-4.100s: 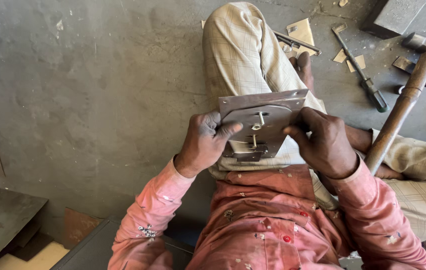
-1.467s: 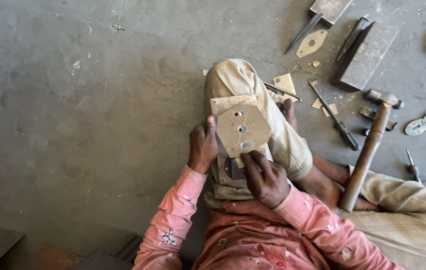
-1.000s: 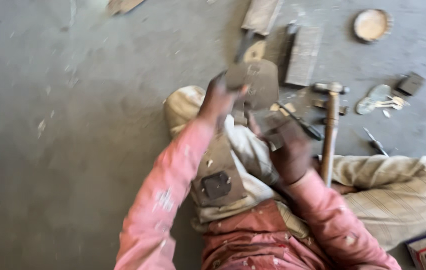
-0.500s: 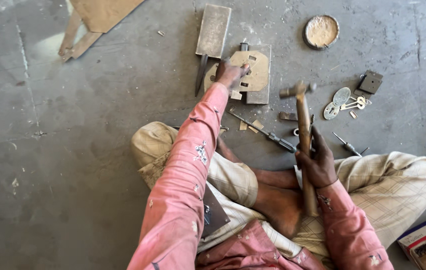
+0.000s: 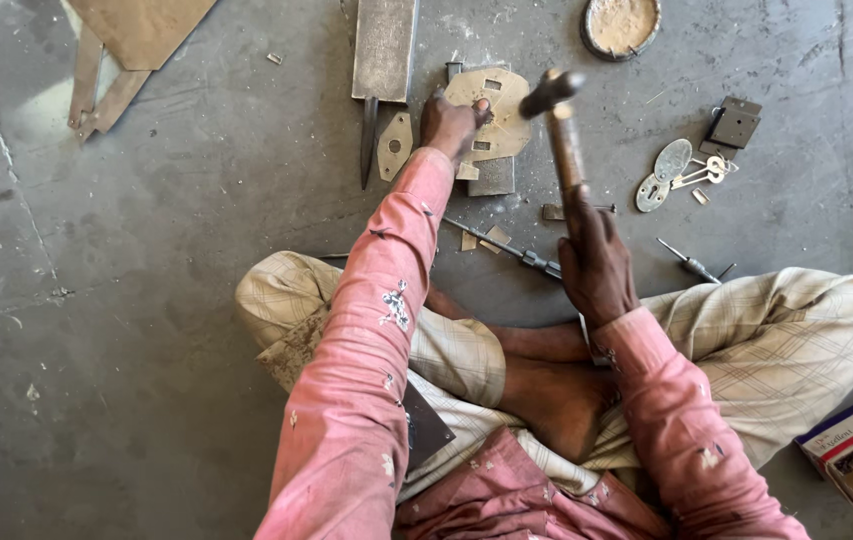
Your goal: The person sits on the floor and assembles a metal lock mechanism by hand. They place small metal components into a rectangular metal plate, then use a hammer and punch to secure them. The person repeatedly hammers the components into place and inspects the assembly.
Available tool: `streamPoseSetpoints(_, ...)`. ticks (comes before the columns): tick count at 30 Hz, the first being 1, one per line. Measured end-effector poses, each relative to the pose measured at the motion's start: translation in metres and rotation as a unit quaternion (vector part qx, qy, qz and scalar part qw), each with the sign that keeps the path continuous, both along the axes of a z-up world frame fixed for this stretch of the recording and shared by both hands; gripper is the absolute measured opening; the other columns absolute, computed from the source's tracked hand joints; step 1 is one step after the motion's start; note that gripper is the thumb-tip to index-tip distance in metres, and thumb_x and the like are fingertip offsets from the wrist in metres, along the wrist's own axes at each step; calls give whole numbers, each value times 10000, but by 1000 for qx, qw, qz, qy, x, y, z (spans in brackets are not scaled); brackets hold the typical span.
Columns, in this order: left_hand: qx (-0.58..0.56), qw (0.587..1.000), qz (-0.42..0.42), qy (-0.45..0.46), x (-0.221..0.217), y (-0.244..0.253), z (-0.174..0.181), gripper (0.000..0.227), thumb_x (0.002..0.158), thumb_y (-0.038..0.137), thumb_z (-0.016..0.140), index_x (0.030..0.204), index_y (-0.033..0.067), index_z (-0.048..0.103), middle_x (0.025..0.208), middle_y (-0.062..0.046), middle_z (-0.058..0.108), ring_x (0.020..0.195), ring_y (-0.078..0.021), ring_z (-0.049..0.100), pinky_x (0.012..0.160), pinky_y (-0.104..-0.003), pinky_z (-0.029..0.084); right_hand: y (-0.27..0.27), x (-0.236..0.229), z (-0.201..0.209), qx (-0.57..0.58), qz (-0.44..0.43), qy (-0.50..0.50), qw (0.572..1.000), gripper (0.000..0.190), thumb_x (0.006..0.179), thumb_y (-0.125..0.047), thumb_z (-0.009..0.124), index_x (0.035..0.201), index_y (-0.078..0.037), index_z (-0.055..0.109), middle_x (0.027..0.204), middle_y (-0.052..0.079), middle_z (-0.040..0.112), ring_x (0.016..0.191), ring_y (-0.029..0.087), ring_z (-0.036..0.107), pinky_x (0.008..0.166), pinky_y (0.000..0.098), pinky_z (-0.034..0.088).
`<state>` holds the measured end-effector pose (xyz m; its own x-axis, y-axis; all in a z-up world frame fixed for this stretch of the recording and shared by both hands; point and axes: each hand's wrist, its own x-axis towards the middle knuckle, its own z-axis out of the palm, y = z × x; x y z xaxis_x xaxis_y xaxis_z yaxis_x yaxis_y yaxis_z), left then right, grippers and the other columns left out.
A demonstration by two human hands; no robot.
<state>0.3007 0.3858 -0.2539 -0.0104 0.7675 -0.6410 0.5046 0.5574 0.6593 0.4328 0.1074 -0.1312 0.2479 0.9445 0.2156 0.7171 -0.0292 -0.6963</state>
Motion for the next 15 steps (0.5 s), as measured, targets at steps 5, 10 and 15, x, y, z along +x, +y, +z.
streamPoseSetpoints(5, -33, 995, 55, -80, 0, 1, -29, 876, 842, 35, 653, 1585, 28, 191, 1381, -239, 619, 1221, -311, 673, 1084, -459, 500, -14, -7, -10, 27, -42, -5, 999, 689, 944, 7, 660, 1575, -85, 398, 1174, 212, 621, 915, 345, 659, 761, 453, 555)
streamPoseSetpoints(10, 58, 998, 4, -4, 6, 14, -36, 977, 868, 152, 787, 1562, -7, 118, 1495, -259, 417, 1311, -358, 504, 1109, -511, 375, -21, -12, -16, 2, -14, 15, 1000, 763, 887, 20, 661, 1587, -73, 374, 1111, 238, 601, 898, 392, 624, 766, 475, 531)
streamPoseSetpoints(15, 13, 1000, 8, 21, -2, -6, -30, 673, 835, 280, 772, 1392, -28, 555, 1289, -200, 714, 1105, -306, 744, 983, -402, 591, -28, -25, -16, 24, -22, 5, 999, 735, 917, 51, 632, 1594, -75, 375, 1190, 244, 605, 994, 428, 616, 834, 485, 534)
